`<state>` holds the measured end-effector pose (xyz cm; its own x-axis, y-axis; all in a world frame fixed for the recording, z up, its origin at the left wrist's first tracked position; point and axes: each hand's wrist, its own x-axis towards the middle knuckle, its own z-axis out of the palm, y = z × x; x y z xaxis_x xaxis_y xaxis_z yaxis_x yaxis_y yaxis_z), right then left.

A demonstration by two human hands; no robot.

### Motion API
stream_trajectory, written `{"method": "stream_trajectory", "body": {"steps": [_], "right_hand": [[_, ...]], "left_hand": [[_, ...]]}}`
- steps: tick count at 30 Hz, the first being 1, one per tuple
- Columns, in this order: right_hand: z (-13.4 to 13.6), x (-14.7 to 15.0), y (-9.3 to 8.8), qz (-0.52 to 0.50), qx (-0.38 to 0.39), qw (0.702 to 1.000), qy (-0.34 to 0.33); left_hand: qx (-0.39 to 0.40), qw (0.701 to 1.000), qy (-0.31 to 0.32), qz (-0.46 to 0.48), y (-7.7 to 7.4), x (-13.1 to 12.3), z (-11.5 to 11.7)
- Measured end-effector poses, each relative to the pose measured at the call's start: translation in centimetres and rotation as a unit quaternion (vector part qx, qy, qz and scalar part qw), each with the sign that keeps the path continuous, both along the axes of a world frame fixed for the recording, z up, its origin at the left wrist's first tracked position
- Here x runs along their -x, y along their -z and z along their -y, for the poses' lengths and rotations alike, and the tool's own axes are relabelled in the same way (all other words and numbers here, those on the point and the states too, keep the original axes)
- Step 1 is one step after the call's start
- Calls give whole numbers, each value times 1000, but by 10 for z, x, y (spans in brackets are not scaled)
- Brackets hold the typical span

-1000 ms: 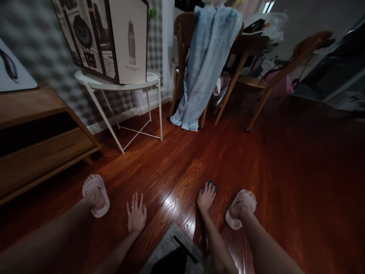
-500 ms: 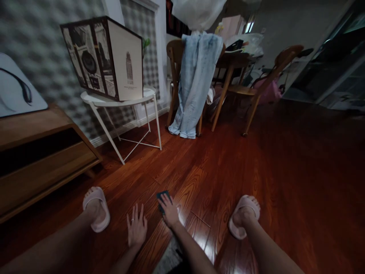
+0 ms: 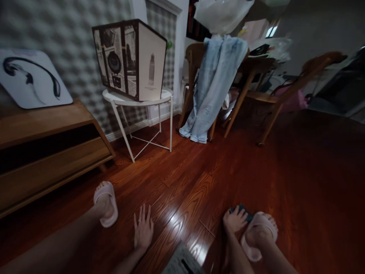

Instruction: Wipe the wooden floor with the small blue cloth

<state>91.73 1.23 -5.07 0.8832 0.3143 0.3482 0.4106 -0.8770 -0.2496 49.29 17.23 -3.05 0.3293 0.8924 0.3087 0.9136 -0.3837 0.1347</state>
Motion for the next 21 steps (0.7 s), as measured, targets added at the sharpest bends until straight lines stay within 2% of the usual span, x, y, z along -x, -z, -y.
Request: {"method": "stream_trajectory", "body": {"steps": [3,5,7,10,13,16,18,19,21], "right_hand": [[-47,18,-2,-10,-54,996,72],[-85,34,-7,-30,-58,997,44],[-126,55,-15,-52,-48,997,-29],[-187,105,-26,-76,-9,978,-193],[-244,170,-31,-92,30,924,-370],[-284,227,-29,-92,55,833,-543],[-301,245,-26,-88,60,774,-624],[-306,246,-25,-88,62,754,-648],[-313,232,-24,-91,63,742,-661]], "left_hand": [[7,1000,-3,-5,-3,-1,1],[13,1000,-3,-3,-4,-1,1],[20,1000,-4,3,-4,-1,2],[29,1000,-1,9,-4,-1,4],[32,999,5,9,-2,-2,4],[38,999,3,12,4,-3,3],[38,999,-3,19,7,-4,2],[37,999,-6,23,9,-4,2],[37,999,-9,30,11,-5,3]]}}
